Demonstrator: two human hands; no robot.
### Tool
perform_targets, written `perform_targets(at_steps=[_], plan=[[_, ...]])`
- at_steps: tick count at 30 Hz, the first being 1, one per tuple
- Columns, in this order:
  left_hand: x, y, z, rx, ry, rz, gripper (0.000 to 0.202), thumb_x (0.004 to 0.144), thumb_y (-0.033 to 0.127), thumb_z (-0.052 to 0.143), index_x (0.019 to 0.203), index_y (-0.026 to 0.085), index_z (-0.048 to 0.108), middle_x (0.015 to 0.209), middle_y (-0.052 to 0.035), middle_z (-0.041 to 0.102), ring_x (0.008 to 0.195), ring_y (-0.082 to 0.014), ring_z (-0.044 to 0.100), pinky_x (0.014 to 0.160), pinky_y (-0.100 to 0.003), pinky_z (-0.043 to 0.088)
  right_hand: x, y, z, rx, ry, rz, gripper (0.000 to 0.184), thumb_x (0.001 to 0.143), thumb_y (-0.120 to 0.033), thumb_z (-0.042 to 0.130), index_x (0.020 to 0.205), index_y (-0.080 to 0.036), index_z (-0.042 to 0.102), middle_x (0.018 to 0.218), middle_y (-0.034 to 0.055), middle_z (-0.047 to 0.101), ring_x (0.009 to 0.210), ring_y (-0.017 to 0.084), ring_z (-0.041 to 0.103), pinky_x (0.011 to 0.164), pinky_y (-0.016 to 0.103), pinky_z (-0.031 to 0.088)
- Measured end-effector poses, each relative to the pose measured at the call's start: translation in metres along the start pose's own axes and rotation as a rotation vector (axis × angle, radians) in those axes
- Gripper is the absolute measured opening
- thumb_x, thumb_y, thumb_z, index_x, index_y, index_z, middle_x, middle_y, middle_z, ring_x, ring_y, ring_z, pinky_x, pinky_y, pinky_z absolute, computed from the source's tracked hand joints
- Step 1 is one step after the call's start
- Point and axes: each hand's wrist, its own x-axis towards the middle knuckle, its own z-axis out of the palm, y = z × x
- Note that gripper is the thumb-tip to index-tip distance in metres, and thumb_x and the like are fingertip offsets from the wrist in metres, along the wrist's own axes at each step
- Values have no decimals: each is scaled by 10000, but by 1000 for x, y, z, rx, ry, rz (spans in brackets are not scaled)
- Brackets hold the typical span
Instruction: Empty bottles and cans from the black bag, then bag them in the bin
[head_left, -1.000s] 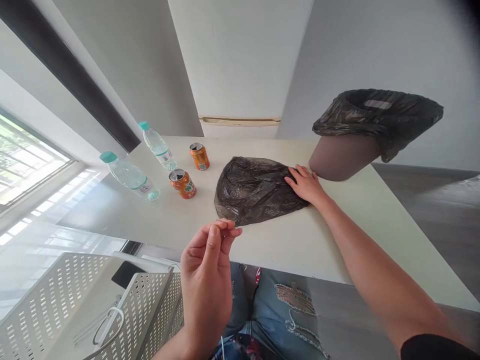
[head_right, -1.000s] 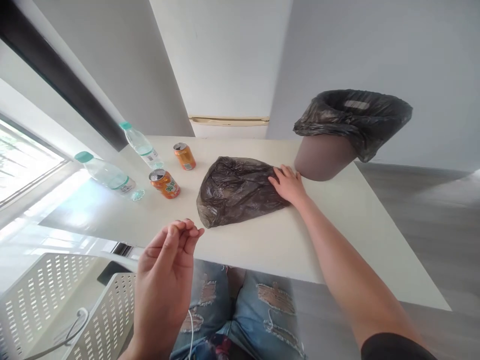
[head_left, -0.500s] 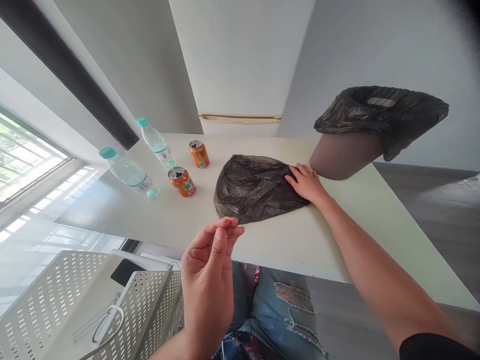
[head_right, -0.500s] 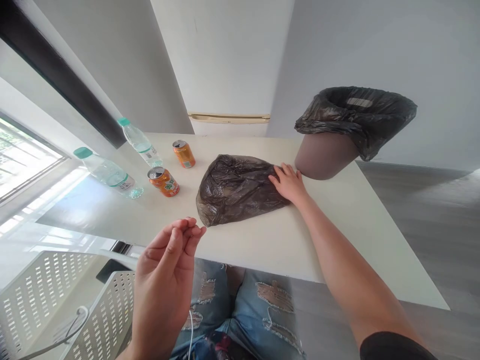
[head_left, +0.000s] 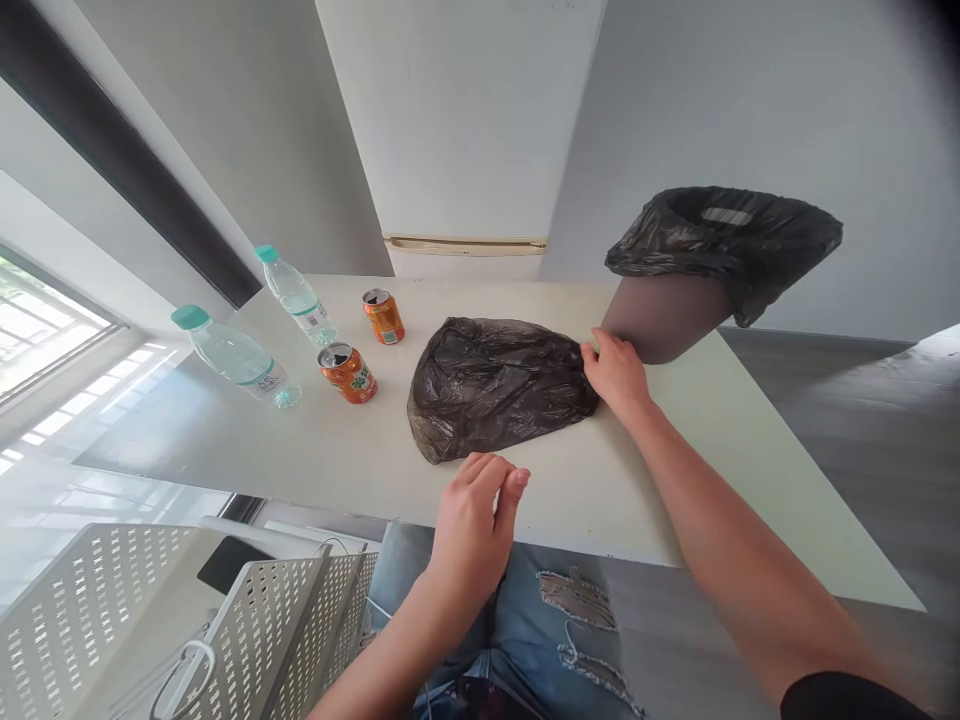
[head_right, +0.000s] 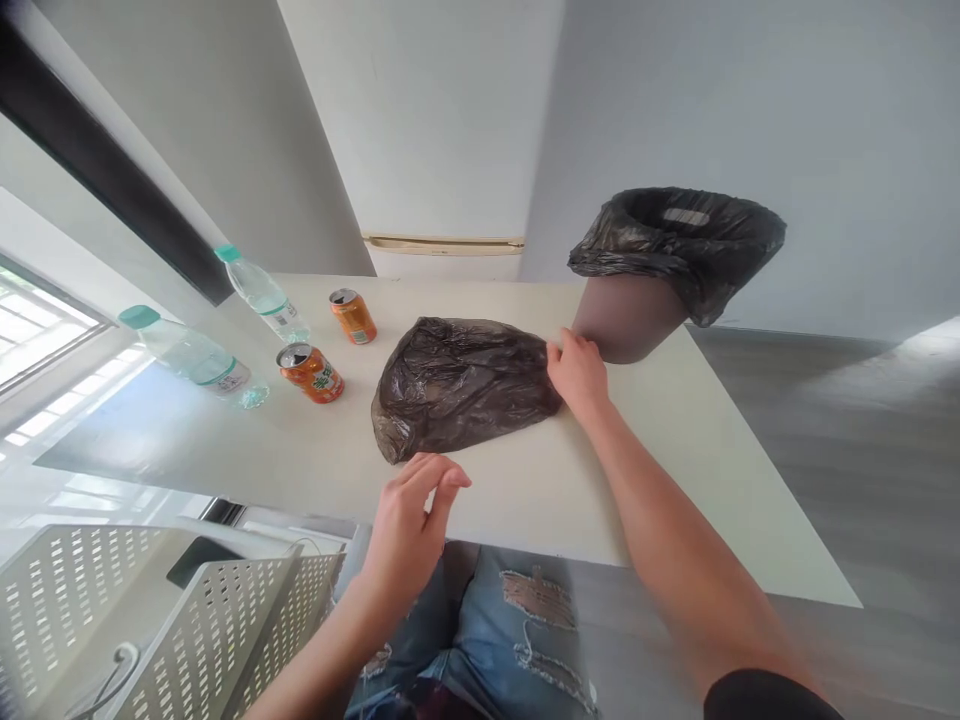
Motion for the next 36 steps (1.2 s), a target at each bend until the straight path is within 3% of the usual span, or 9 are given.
perform_targets(at_steps=[5,9,12,17,21,23,27,31,36], plan=[[15,-45,15,133,18,138,228,1114,248,529,934,196,659,997,-59,729,978,-221,639,877,-355,516,-4,4,-1,-112,-65,119,474,1002,-413,521,1206,-28,707,1185,271,662,1131,388,610,1004,483,492],[20,-64,6,171,66,207,186,1117,183,487,980,206,611,1091,-59,708,1033,-210,623,922,-355,527,-4,10,8,-55,-86,194,467,937,-441,635,1161,-35,694,1201,273,614,1133,390,599,1008,499,486],[19,-73,-4,237,75,233,164,1116,156,456,1039,212,589,1157,-77,677,1091,-218,612,975,-380,536,-1,15,14,70,-48,195,321,859,-360,679,1053,-105,694,1146,221,615,1100,362,593,1028,511,474],[16,-88,-9,536,-86,200,287,1066,242,590,1349,208,557,1454,-160,548,1434,-368,478,1228,-639,381,3,10,13,515,148,145,254,817,-449,688,877,-210,628,989,89,639,960,275,587,996,466,488],[14,-91,-6,562,-176,189,326,1072,271,578,1392,216,553,1473,-155,549,1370,-350,544,1162,-572,482,1,-2,11,1036,166,337,393,751,-560,776,932,-233,655,908,20,685,870,224,614,853,372,534],[14,-91,-6,554,-179,188,333,1073,276,576,1400,214,552,1460,-157,568,1331,-344,575,1124,-554,513,-1,-8,11,1277,84,407,474,682,-576,839,970,-232,686,916,27,723,868,228,652,834,373,558],[12,-89,-8,530,-170,239,349,1074,280,575,1417,219,549,1451,-156,593,1333,-341,587,1124,-558,504,-8,-21,9,1388,3,471,525,560,-535,901,925,-196,735,855,57,759,800,240,684,796,405,582],[9,-85,-14,453,-139,271,317,1073,255,570,1388,226,553,1416,-149,609,1324,-319,593,1127,-535,498,-13,-27,-16,1284,180,464,453,613,-519,846,890,-179,732,853,42,759,804,214,661,781,362,553],[9,-81,-21,346,-25,212,247,1080,214,539,1326,214,558,1363,-131,617,1243,-287,612,1084,-492,524,-41,-6,-84,1031,366,334,331,735,-464,810,884,-174,748,879,27,743,805,196,628,782,333,522]])
